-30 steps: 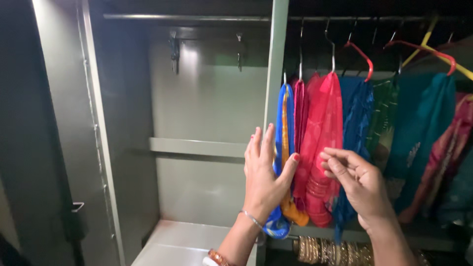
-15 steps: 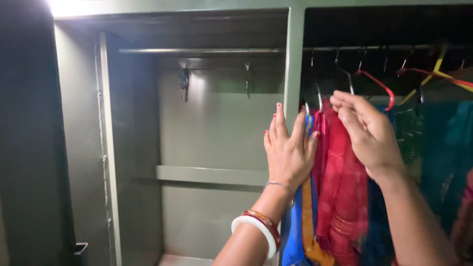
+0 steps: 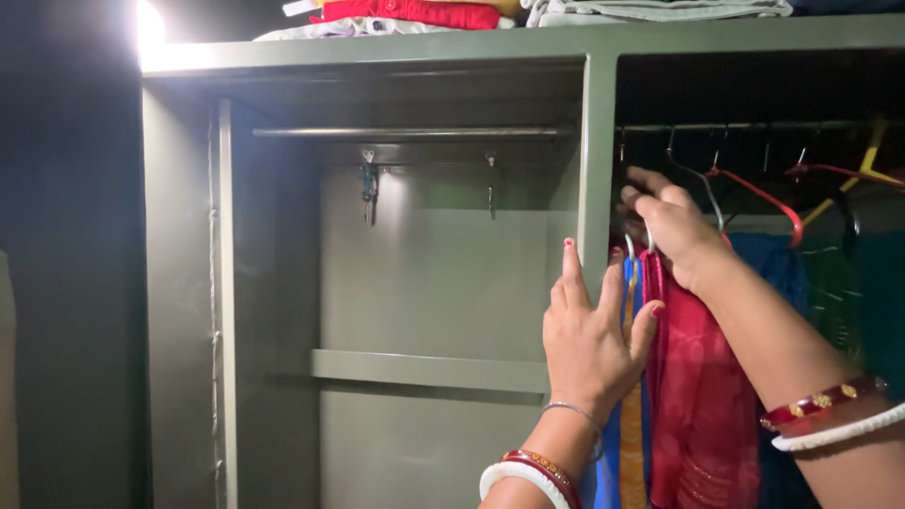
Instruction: The person removes folded garments and packaged clothing from a wardrobe and places them on a bed. They then take clothes on hangers from the wardrobe and place them on the bed.
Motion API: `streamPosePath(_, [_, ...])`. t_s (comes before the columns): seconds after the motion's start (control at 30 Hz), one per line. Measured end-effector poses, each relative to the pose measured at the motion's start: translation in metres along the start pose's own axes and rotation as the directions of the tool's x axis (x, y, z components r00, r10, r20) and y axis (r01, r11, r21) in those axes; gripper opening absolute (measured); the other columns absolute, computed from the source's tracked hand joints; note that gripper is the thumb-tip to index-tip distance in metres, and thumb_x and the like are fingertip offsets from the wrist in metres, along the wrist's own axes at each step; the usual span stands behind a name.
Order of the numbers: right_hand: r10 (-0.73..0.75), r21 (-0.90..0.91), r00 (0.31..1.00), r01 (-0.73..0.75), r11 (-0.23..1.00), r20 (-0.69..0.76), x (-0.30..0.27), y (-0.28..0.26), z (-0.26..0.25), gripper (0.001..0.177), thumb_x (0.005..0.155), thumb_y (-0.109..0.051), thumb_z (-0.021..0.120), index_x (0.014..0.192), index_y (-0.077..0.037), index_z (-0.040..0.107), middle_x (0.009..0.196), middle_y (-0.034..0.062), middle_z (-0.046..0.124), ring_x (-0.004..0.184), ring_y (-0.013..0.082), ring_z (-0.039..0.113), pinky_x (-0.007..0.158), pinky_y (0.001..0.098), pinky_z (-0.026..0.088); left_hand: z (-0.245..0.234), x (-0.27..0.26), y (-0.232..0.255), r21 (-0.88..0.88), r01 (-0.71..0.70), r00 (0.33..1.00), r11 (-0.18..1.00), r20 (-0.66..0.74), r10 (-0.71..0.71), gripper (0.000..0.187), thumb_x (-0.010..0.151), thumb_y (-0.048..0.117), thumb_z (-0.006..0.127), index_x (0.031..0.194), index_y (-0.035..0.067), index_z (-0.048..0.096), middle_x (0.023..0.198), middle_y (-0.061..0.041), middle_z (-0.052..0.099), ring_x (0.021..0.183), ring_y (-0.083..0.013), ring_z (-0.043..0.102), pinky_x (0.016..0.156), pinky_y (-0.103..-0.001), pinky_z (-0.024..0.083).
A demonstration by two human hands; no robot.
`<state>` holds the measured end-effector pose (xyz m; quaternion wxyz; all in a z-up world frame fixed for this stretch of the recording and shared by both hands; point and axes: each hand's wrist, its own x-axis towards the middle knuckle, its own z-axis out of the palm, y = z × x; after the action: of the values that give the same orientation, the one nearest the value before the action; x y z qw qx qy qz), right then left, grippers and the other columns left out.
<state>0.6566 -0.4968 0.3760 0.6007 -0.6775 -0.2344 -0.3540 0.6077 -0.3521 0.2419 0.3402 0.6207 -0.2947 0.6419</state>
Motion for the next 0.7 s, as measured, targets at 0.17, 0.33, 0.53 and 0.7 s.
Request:
streamPosePath(0.17, [0.238, 0.242, 0.970, -0.243, 0.939, 0.049, 0.030, 0.009, -0.014, 0.021, 0.099, -0.008, 0.055, 0.120, -0.003, 0.052, 0.102, 0.0108, 0.067, 0.086, 0.0193, 0.072, 0.083, 0.0373, 0.063, -0.005, -0.001, 0.003, -0.109, 0.100, 0.994, 0.989, 0.052, -0.094, 0.055, 0.097, 0.046, 0.064, 0.143, 0.016, 0.059, 0.144, -0.027, 0.049, 0.100, -0.0412, 0.066, 0.074, -0.045, 0.058])
streamPosePath(0.33, [0.417, 0.256, 0.895, -0.445, 0.858, 0.157, 0.085, 0.041, -0.028, 0.021, 0.102, -0.013, 0.045, 0.105, 0.001, 0.061, 0.092, 0.0150, 0.070, 0.075, 0.0202, 0.071, 0.072, 0.0286, 0.061, -0.005, 0.000, 0.003, -0.135, 0.239, 0.959, 0.962, 0.186, -0.212, 0.047, 0.098, 0.045, 0.061, 0.140, 0.023, 0.060, 0.111, -0.019, 0.054, 0.078, -0.0407, 0.067, 0.063, -0.047, 0.056])
streamPosePath(0.53, [0.411, 0.171, 0.891, -0.442, 0.880, 0.192, 0.121, 0.061, -0.036, 0.016, 0.103, -0.016, 0.055, 0.097, -0.004, 0.065, 0.072, 0.0035, 0.064, 0.047, 0.0068, 0.049, 0.045, 0.0219, 0.047, -0.005, 0.000, 0.002, -0.151, 0.265, 0.952, 0.952, 0.200, -0.233, 0.044, 0.099, 0.045, 0.059, 0.138, 0.024, 0.060, 0.108, -0.020, 0.054, 0.076, -0.0418, 0.067, 0.062, -0.048, 0.056])
streamPosePath(0.7, [0.471, -0.033, 0.877, -0.476, 0.879, -0.092, 0.117, 0.045, -0.032, 0.014, 0.101, -0.017, 0.062, 0.104, -0.004, 0.067, 0.072, 0.0026, 0.063, 0.049, 0.0057, 0.052, 0.041, 0.0192, 0.034, -0.006, 0.001, 0.003, -0.154, 0.266, 0.953, 0.952, 0.192, -0.235, 0.043, 0.099, 0.044, 0.059, 0.137, 0.025, 0.061, 0.108, -0.020, 0.054, 0.075, -0.0424, 0.067, 0.062, -0.049, 0.056])
